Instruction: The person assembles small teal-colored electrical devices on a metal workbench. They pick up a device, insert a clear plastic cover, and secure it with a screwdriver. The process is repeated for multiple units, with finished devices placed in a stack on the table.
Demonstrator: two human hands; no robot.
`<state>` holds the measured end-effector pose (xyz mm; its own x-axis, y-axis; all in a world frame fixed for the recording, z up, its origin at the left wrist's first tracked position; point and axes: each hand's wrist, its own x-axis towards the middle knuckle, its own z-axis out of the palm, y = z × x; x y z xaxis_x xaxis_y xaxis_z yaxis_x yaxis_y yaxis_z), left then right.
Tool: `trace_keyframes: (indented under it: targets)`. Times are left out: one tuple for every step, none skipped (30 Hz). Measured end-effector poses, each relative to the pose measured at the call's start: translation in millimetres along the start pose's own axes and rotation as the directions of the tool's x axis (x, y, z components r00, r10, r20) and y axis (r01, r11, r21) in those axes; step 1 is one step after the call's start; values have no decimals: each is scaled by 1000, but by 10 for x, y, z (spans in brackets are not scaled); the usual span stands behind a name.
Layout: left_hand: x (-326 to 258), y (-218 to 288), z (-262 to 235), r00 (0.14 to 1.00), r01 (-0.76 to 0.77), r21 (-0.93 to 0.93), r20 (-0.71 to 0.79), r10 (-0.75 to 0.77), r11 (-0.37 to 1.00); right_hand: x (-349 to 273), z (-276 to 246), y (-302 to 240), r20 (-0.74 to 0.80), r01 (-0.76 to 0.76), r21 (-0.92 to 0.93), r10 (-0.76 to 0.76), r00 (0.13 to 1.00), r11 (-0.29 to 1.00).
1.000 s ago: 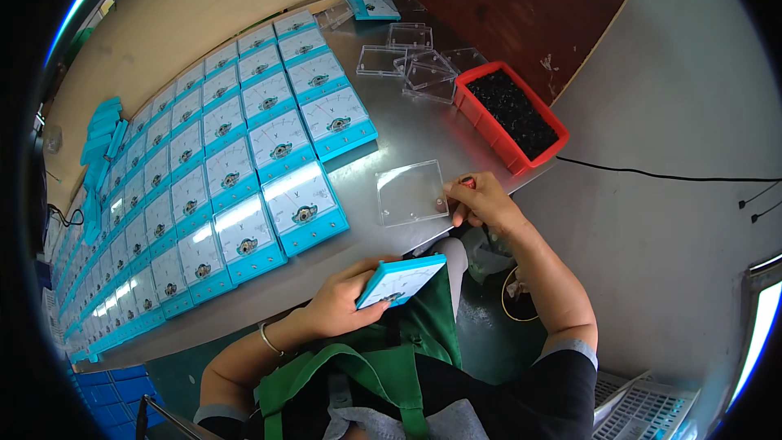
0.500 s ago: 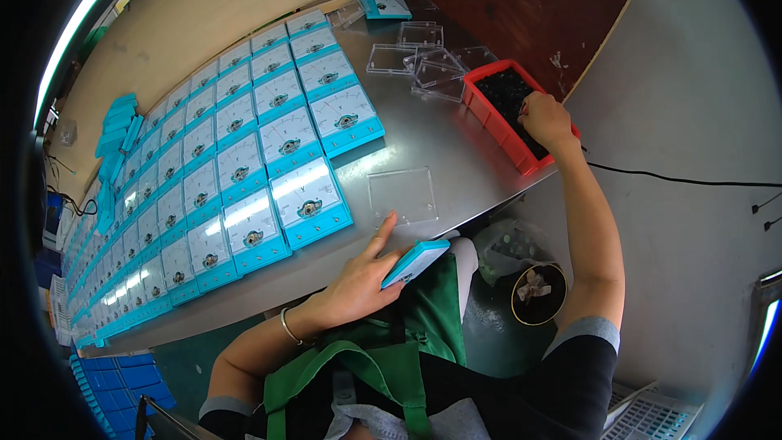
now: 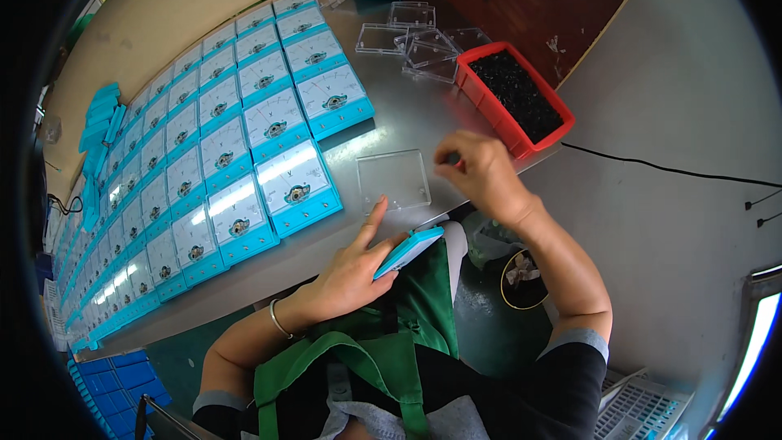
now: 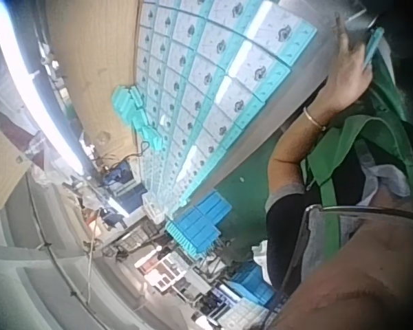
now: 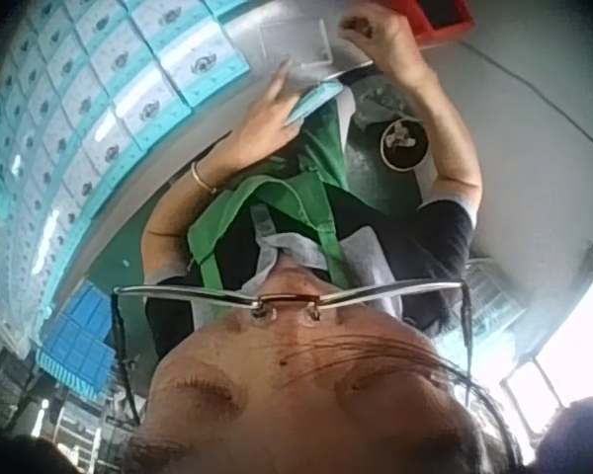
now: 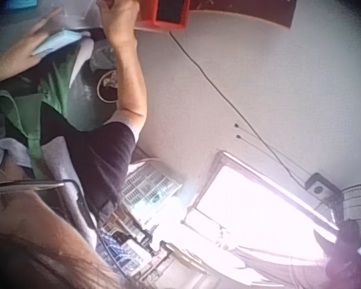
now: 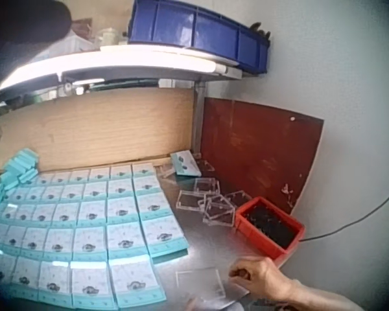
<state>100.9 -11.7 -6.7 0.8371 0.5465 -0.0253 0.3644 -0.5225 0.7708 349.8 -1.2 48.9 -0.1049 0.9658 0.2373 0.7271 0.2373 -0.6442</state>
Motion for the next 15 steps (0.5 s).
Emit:
trace_keyframes:
  targets:
    - [-29, 32, -53, 1000, 6, 8, 13, -6, 1000, -44, 112, -103, 55, -12, 61, 8, 998, 998]
    - [-44, 39, -84, 999, 9, 18, 32, -10, 1000, -89, 221, -101, 107, 4, 87, -13, 994, 996]
    - [-50, 19, -86, 998, 11, 21, 54, -12, 1000, -108, 304, -107, 145, 32, 52, -39, 989, 998]
    - [-57, -3, -96, 997, 17, 28, 71, -19, 999, -104, 368, -102, 185, 68, 22, -71, 980, 997]
    - [-61, -21, -102, 996, 23, 35, 87, -26, 999, -104, 419, -67, 187, 100, 5, -99, 977, 995]
    - [-62, -33, -95, 997, 8, 38, 78, -11, 999, -101, 468, -28, 190, 132, -12, -128, 973, 991]
    - [-66, -45, -76, 998, -6, 39, 67, 3, 999, -89, 502, -6, 197, 166, -29, -157, 968, 986]
    - [-70, -56, -68, 998, -19, 40, 56, 17, 999, -67, 518, -1, 206, 170, -34, -159, 965, 985]
    - [-74, -57, -83, 998, -18, 37, 56, 15, 999, -40, 529, 4, 215, 174, -40, -161, 963, 984]
    - [-76, -51, -95, 998, -18, 32, 58, 16, 999, -29, 538, 14, 224, 174, -47, -159, 961, 984]
    - [-75, -54, -101, 998, -19, 26, 60, 18, 999, -26, 551, 33, 224, 216, -56, -199, 954, 975]
    - [-72, -68, -96, 998, -26, 19, 55, 25, 999, -28, 565, 56, 224, 258, -64, -238, 945, 964]
    - [-75, -84, -89, 998, -32, 14, 49, 32, 999, -28, 577, 71, 224, 299, -70, -277, 934, 952]
    - [-78, -98, -84, 998, -39, 9, 43, 38, 999, -30, 579, 82, 223, 316, -66, -294, 929, 947]
    - [-81, -106, -82, 998, -31, 10, 49, 31, 999, -33, 577, 93, 221, 332, -62, -311, 924, 941]
